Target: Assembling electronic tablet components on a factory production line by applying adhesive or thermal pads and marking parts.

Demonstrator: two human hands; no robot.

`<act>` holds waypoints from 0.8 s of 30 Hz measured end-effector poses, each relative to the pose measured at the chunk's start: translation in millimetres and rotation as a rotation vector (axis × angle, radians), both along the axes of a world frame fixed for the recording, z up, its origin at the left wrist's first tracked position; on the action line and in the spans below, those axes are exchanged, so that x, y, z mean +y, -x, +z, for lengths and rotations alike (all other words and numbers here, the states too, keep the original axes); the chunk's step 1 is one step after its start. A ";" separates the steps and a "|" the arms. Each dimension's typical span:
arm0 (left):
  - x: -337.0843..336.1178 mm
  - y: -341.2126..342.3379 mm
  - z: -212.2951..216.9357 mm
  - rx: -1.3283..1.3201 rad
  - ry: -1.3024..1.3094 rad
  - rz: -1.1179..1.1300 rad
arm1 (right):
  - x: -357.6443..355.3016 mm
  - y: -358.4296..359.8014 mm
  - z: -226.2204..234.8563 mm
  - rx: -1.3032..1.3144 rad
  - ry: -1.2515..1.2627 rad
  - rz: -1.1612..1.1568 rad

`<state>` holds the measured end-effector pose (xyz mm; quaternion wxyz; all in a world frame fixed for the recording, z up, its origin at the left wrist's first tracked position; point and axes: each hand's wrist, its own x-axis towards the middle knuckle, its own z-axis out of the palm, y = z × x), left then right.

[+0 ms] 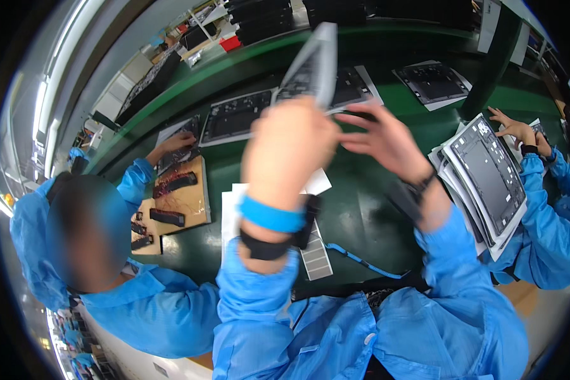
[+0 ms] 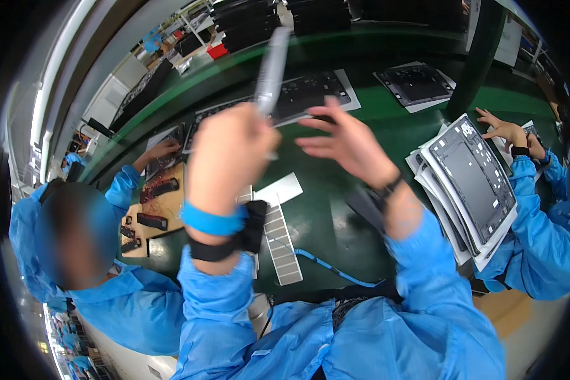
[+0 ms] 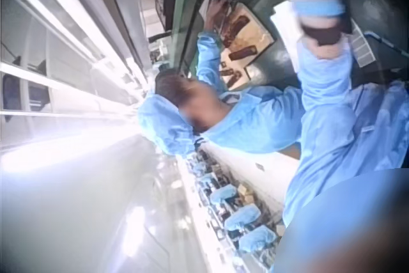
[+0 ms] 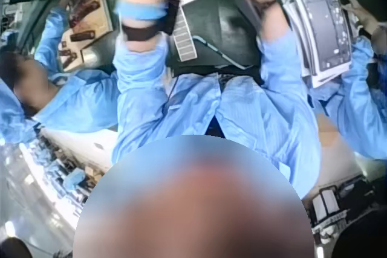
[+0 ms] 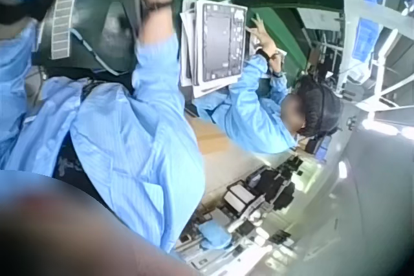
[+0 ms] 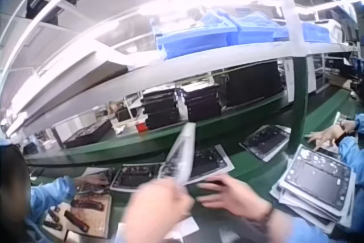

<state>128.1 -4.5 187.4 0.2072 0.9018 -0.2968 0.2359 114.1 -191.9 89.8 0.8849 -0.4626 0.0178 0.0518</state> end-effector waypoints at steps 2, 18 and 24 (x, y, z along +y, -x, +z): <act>-52.7 35.2 -37.3 -0.200 -0.310 -0.124 | -26.0 71.6 12.7 -0.050 -0.050 -0.119; -28.1 -10.6 -130.9 0.579 0.121 -0.400 | -113.0 187.2 -103.5 0.100 0.193 -0.452; 24.0 -243.7 -190.5 0.444 0.169 0.467 | -105.8 185.1 -101.8 0.117 0.558 -0.416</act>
